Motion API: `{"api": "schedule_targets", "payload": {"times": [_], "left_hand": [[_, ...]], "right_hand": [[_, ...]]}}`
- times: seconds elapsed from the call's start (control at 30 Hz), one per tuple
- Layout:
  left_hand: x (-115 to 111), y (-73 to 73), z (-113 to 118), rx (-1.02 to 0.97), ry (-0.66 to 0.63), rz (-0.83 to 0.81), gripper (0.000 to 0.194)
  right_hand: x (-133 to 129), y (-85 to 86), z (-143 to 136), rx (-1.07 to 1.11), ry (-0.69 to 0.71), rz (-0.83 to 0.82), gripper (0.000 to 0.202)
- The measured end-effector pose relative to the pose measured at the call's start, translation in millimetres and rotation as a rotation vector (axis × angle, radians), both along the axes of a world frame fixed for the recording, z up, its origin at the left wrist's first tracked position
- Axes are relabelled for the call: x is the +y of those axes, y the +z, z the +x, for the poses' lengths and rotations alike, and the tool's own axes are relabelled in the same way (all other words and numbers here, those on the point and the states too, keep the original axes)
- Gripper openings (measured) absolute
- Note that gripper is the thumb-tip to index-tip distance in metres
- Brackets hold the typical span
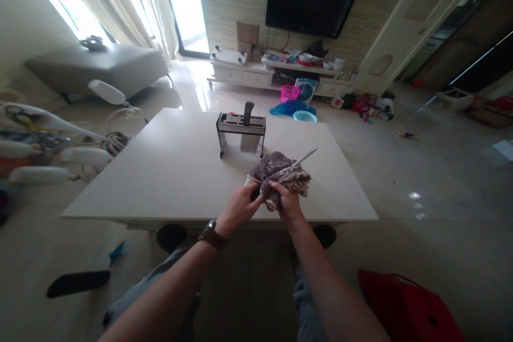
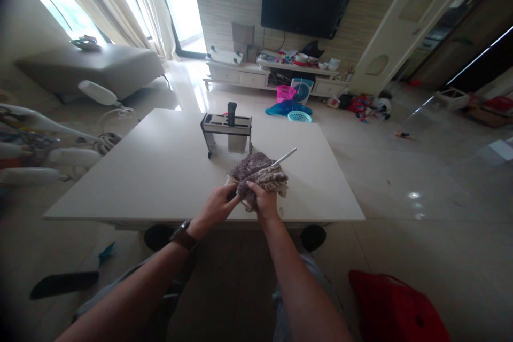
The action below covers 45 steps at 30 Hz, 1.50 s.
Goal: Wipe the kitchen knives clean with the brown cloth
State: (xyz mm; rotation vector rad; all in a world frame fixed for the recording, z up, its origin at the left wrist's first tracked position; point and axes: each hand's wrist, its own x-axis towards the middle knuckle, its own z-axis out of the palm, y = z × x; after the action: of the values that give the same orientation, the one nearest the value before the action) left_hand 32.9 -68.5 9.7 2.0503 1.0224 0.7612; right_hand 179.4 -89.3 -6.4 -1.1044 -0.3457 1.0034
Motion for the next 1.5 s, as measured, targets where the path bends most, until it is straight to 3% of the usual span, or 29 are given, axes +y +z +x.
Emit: {"api": "schedule_targets", "payload": {"times": [0.17, 0.43, 0.73, 1.5], "left_hand": [[1, 0.0, -4, 0.066, -0.02, 0.021, 0.027], [-2, 0.5, -4, 0.171, -0.016, 0.053, 0.023], [-5, 7.6, -3, 0.199, -0.023, 0.07, 0.036], [-11, 9.7, 4, 0.249, 0.03, 0.078, 0.013]], "right_hand": [[-2, -4.4, -1, -0.045, -0.014, -0.041, 0.033], [-6, -10.1, -2, 0.057, -0.008, -0.095, 0.033], [-2, -13.9, -5, 0.077, -0.008, -0.129, 0.031], [1, -19.0, -7, 0.116, -0.073, -0.133, 0.021]]}}
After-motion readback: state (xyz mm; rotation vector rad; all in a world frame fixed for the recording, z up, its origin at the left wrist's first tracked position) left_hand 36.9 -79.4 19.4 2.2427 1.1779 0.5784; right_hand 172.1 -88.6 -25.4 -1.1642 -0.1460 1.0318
